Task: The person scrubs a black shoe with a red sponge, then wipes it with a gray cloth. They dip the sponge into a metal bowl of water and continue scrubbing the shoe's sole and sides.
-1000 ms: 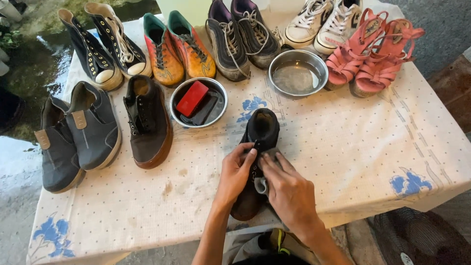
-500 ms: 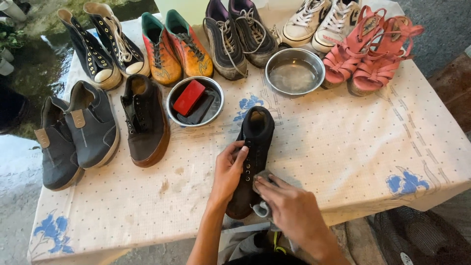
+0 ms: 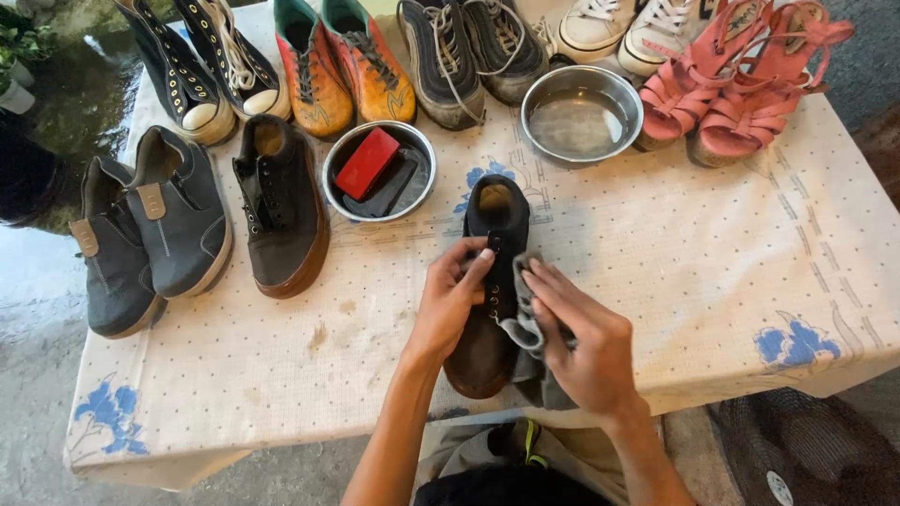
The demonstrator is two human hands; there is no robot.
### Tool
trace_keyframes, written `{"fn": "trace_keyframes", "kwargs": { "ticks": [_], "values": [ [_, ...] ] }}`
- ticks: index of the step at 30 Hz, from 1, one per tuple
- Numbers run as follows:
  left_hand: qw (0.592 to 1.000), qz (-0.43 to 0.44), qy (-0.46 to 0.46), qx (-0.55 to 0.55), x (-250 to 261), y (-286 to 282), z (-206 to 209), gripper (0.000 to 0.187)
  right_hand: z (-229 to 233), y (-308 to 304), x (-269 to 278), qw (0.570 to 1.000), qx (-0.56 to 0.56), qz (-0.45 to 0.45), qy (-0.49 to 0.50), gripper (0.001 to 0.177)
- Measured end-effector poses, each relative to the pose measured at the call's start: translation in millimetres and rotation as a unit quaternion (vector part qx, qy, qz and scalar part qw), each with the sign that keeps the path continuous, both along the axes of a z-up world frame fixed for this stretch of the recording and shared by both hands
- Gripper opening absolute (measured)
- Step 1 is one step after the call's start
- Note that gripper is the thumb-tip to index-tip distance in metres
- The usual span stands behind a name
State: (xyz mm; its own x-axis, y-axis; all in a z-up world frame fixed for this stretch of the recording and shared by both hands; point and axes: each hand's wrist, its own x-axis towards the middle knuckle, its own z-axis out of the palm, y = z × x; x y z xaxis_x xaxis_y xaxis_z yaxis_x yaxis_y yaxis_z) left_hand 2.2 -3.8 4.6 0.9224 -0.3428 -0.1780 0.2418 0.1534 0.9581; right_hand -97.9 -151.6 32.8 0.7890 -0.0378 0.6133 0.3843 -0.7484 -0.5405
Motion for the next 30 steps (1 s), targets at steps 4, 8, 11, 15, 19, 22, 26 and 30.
{"fn": "trace_keyframes", "kwargs": {
  "ticks": [4, 8, 11, 15, 19, 22, 26, 30],
  "values": [
    [0.998, 0.033, -0.021, -0.047, 9, -11, -41, 0.020, -1, 12, 13, 0.998, -0.001, -0.030, -0.048, 0.027],
    [0.997, 0.040, -0.014, -0.063, 12, -13, -56, 0.020, -3, 8, 9, 0.995, -0.080, -0.018, 0.063, 0.048],
    [0.999, 0.029, -0.003, -0.030, 5, -12, -34, 0.021, -16, 0, -1, 0.980, -0.167, -0.009, 0.107, 0.043],
    [0.999, 0.014, 0.014, -0.027, 2, -13, -18, 0.017, -14, 0, -17, 0.957, -0.258, 0.017, 0.132, 0.047],
    [0.999, 0.014, 0.017, -0.025, 2, -12, -20, 0.019, -15, -10, -21, 0.956, -0.267, 0.036, 0.119, 0.040],
    [1.000, 0.017, 0.020, -0.017, 1, -12, -15, 0.020, -10, -14, -16, 0.963, -0.239, 0.023, 0.123, 0.039],
    [1.000, 0.003, 0.011, -0.024, 2, -13, -19, 0.016, -21, 0, -7, 0.963, -0.260, -0.042, 0.055, 0.044],
    [1.000, 0.009, -0.005, -0.005, 0, -12, -17, 0.018, -9, 11, -15, 0.952, -0.285, -0.028, 0.112, 0.046]
  ]
}}
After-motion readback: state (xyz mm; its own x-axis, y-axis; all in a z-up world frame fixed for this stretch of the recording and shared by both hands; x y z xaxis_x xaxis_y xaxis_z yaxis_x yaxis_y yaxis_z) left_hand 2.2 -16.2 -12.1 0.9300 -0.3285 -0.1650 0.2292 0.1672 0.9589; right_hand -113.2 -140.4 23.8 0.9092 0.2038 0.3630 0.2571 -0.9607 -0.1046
